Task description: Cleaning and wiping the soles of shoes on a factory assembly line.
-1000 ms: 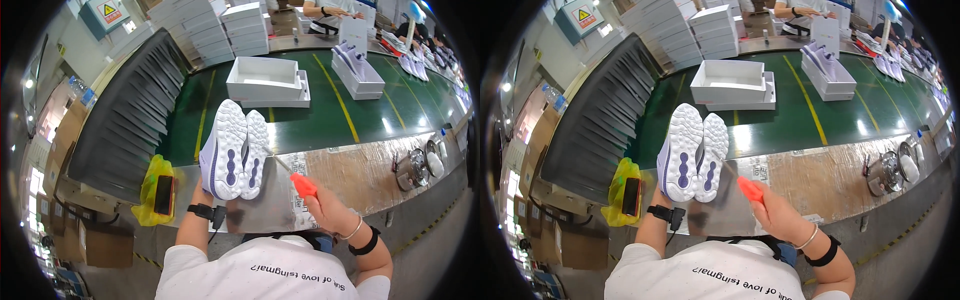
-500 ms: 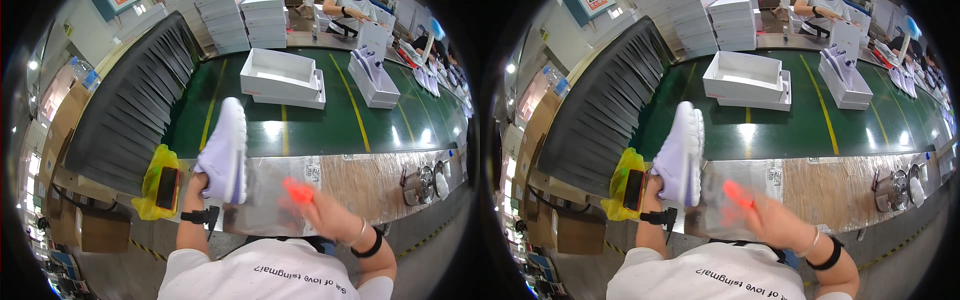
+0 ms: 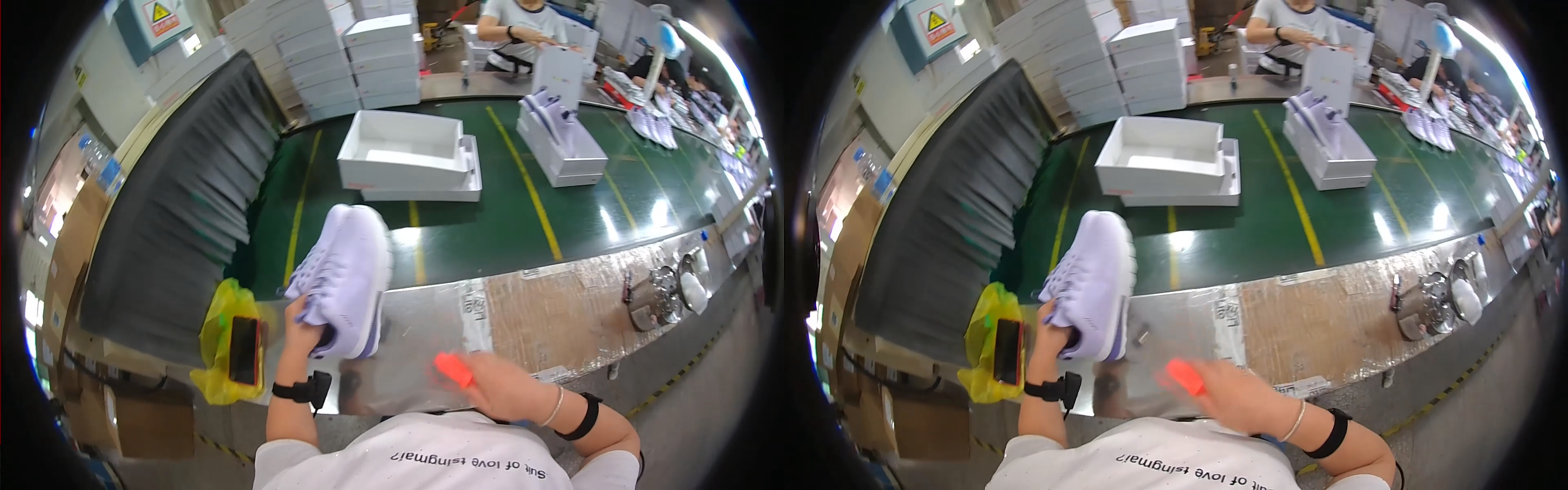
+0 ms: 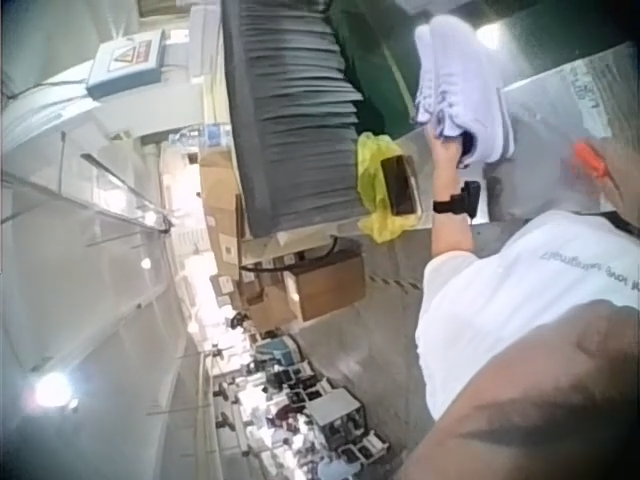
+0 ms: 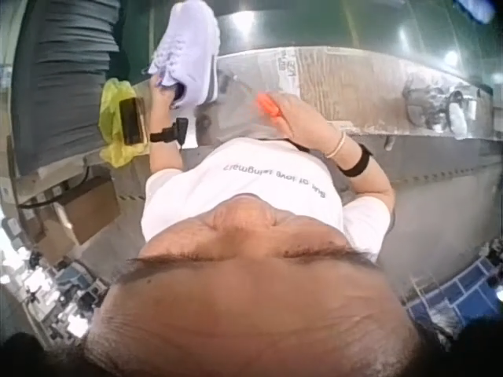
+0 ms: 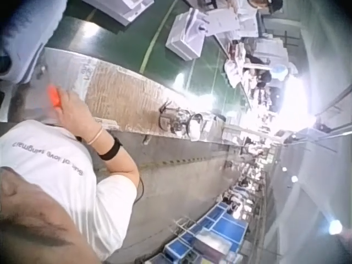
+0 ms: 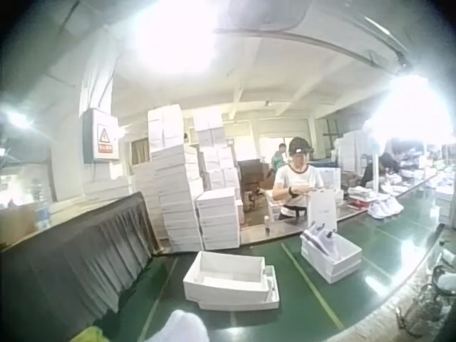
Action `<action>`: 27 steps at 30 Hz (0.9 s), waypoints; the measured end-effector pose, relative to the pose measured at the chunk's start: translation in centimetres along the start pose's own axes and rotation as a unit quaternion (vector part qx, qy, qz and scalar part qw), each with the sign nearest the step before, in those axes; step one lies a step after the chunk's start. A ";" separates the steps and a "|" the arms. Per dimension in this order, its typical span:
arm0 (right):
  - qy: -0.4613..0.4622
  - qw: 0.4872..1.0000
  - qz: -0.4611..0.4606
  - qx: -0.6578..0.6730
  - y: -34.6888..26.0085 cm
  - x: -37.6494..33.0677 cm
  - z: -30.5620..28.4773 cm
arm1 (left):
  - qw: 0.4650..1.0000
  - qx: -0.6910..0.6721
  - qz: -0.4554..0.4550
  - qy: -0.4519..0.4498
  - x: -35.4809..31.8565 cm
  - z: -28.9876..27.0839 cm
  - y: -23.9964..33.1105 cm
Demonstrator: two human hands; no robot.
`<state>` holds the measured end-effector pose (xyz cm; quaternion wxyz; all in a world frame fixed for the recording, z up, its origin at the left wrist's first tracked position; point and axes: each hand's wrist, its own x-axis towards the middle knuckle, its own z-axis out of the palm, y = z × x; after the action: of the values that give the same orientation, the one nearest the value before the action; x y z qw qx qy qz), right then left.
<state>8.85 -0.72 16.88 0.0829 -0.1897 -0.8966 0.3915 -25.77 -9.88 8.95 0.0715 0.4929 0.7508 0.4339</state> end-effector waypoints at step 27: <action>0.471 0.736 0.322 -0.365 17.7 -25.9 -24.4 | 0.964 -0.155 -0.029 -0.212 -2.1 11.0 13.3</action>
<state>44.67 16.19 20.49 0.2876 -0.6429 -0.7026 -0.1016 -9.83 -3.35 11.17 0.3175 0.5342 0.6559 0.4285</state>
